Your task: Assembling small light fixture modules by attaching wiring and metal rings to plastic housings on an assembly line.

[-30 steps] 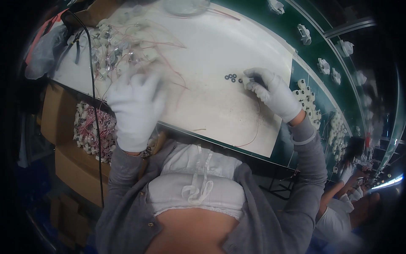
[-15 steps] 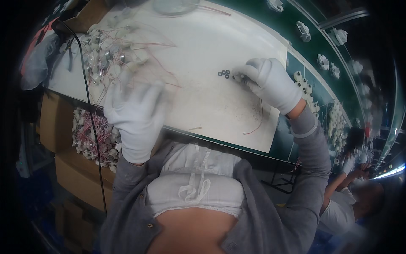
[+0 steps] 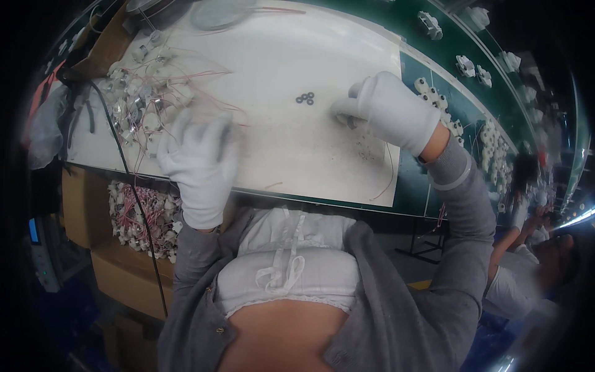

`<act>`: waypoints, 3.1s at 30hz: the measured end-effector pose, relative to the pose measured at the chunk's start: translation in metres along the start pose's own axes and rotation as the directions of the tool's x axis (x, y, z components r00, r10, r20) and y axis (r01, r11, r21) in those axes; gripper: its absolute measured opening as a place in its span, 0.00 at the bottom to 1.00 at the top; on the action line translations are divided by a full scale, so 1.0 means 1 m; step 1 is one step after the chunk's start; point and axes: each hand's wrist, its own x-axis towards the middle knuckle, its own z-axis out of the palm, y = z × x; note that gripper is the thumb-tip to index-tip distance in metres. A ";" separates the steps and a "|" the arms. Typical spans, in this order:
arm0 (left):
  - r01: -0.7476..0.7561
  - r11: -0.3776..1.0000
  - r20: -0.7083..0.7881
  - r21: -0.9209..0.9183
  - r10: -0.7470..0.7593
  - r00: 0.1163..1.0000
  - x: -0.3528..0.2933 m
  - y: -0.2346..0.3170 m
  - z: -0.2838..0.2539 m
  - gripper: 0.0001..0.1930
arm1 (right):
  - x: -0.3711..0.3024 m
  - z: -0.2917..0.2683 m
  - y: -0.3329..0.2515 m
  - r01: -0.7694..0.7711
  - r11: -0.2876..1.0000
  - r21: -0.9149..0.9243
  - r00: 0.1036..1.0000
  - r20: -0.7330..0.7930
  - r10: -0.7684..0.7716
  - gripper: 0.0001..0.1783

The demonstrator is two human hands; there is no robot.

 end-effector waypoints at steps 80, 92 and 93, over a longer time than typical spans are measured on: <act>-0.299 0.954 0.264 0.009 0.286 0.921 0.036 0.004 -0.008 0.10 | -0.225 0.068 0.159 -0.654 0.589 0.475 0.611 -0.128 0.781 0.24; -0.180 0.964 0.109 -0.197 0.204 0.973 0.036 -0.001 -0.010 0.09 | -0.212 0.098 0.149 -0.552 0.833 0.045 0.831 -0.056 0.554 0.30; -0.125 0.957 0.104 -0.260 0.156 0.982 0.036 0.000 -0.010 0.10 | -0.221 0.103 0.154 -0.496 0.865 0.082 0.860 -0.094 0.502 0.30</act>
